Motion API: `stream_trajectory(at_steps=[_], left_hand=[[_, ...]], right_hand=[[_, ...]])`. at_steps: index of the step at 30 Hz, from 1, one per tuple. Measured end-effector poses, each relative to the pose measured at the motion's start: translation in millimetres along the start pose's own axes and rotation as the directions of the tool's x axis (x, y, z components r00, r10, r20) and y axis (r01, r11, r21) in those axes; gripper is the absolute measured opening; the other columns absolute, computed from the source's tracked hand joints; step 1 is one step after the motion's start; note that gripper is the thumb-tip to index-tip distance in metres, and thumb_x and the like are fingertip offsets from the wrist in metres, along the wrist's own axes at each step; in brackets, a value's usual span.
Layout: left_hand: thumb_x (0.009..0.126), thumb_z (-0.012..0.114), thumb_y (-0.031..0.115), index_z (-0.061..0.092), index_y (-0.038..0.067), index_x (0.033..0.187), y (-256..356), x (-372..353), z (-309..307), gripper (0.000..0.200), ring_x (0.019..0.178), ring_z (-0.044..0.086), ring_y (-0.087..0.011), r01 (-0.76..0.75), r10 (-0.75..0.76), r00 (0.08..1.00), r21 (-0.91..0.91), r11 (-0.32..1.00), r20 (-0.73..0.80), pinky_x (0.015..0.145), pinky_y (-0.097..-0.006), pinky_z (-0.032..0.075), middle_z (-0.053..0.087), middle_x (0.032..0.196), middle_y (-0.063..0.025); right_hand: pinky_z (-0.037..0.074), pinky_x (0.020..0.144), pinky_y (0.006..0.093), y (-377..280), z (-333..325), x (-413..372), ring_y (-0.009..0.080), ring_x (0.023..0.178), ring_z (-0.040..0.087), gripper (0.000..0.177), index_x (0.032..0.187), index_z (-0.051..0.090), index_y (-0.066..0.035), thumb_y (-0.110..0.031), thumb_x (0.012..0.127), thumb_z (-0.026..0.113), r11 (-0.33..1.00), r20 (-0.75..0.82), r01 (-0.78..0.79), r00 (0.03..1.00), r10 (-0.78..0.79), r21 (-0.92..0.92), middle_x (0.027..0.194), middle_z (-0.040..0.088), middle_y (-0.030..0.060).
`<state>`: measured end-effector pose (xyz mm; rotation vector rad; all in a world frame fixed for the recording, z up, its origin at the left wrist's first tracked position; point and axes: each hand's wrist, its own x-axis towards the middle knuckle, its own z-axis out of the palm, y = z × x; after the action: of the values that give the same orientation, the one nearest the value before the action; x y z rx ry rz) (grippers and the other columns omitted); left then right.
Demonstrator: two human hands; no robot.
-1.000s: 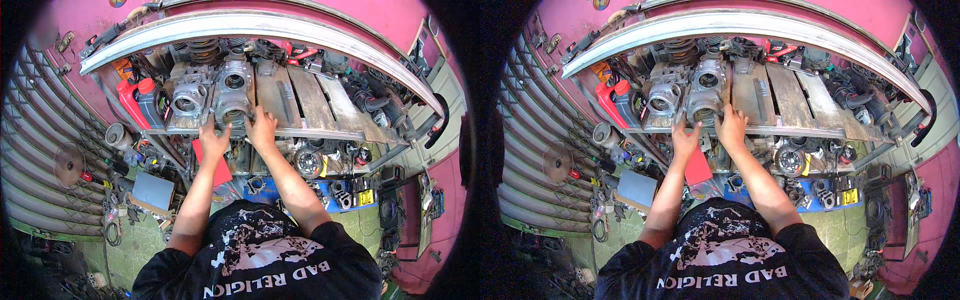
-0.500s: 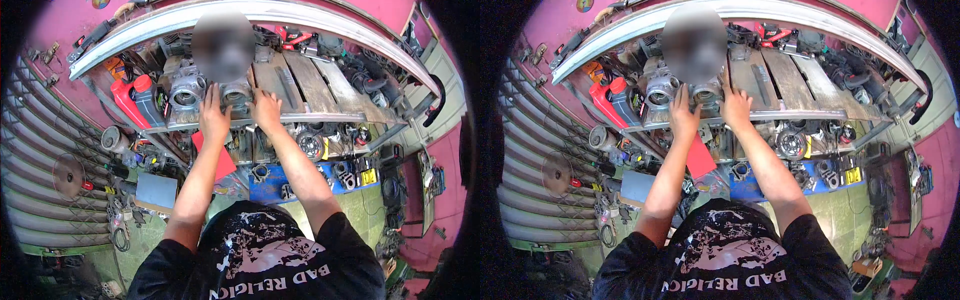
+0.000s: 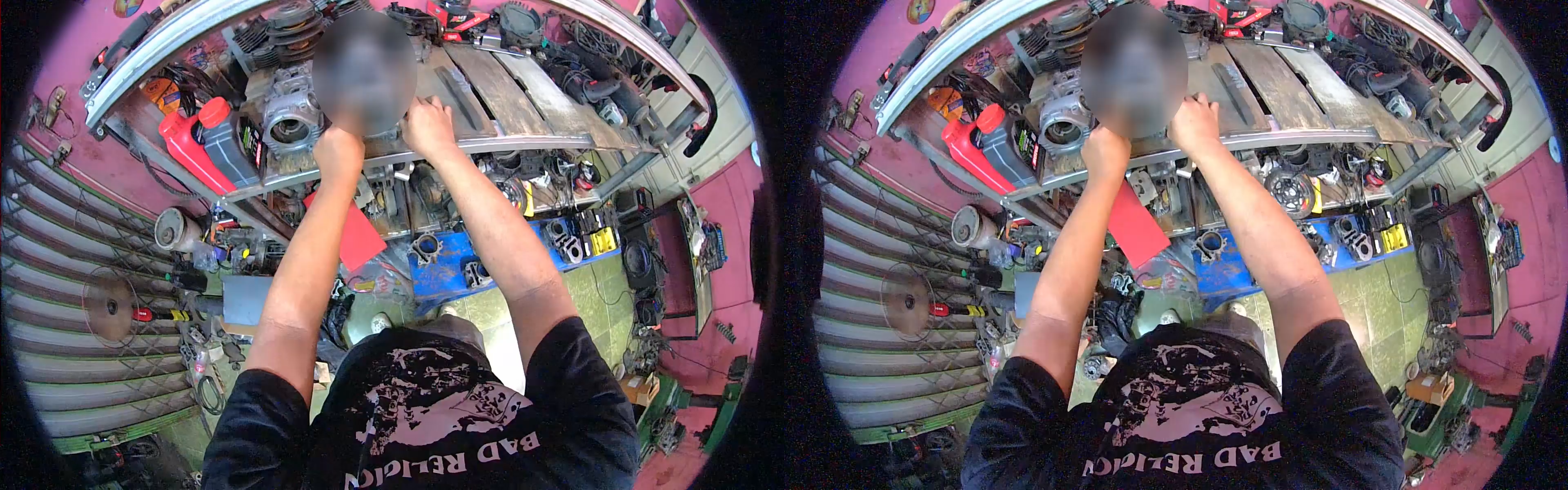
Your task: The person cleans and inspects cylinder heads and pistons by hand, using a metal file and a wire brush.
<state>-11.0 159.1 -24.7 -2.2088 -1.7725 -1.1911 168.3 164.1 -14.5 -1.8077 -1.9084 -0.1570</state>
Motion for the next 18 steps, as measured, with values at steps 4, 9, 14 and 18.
stream_trajectory(at_steps=[4, 9, 14, 18], left_hand=[[0.082, 0.08, 0.024, 0.05, 0.026, 0.15, 1.6, 1.7, -3.9, 0.074, 0.094, 0.073, -0.0371, 0.043, -0.051, 0.995, 0.096, 0.995, 0.085, 0.08, -0.0476, 0.06, 0.07, 0.128, -0.0085], [0.088, 0.074, 0.02, 0.049, 0.026, 0.15, 5.5, 9.6, -16.7, 0.067, 0.103, 0.072, -0.0361, 0.069, -0.125, 0.963, 0.231, 0.97, 0.238, 0.084, -0.0488, 0.059, 0.063, 0.14, -0.0083], [0.093, 0.067, 0.014, 0.065, 0.01, 0.133, 13.8, -58.5, -18.1, 0.04, 0.114, 0.066, -0.038, -0.128, 0.096, 0.958, -0.107, 0.986, -0.269, 0.092, -0.0458, 0.055, 0.066, 0.132, -0.0185], [0.095, 0.064, 0.015, 0.073, 0.002, 0.114, 19.3, -217.4, -3.1, 0.024, 0.094, 0.073, -0.0387, 0.095, -0.124, 0.987, -0.242, 0.965, -0.105, 0.083, -0.0451, 0.058, 0.074, 0.104, -0.0221]], right_hand=[[0.045, 0.097, 0.0524, -2.3, -3.5, 0.8, 0.035, 0.12, 0.059, 0.05, 0.129, 0.064, -0.01, -0.034, 0.087, 0.077, 0.999, 0.039, -0.034, 0.999, 0.035, -0.032, 0.114, 0.074, 0.0119], [0.041, 0.097, 0.0602, 3.8, -21.3, -6.7, 0.0361, 0.122, 0.057, 0.051, 0.135, 0.06, -0.012, -0.033, 0.09, 0.072, 1.0, 0.1, 0.012, 0.995, -0.011, -0.009, 0.119, 0.072, 0.0117], [0.034, 0.098, 0.0622, 17.1, -22.3, -91.5, 0.0361, 0.12, 0.055, 0.05, 0.141, 0.057, -0.014, -0.028, 0.095, 0.066, 0.985, -0.139, 0.124, 0.985, -0.106, 0.123, 0.132, 0.066, 0.0115], [0.036, 0.095, 0.0543, 64.4, 6.0, -249.9, 0.0312, 0.116, 0.057, 0.042, 0.134, 0.062, -0.016, -0.025, 0.093, 0.067, 0.962, 0.016, 0.071, 0.997, -0.078, 0.263, 0.124, 0.068, 0.0081]])
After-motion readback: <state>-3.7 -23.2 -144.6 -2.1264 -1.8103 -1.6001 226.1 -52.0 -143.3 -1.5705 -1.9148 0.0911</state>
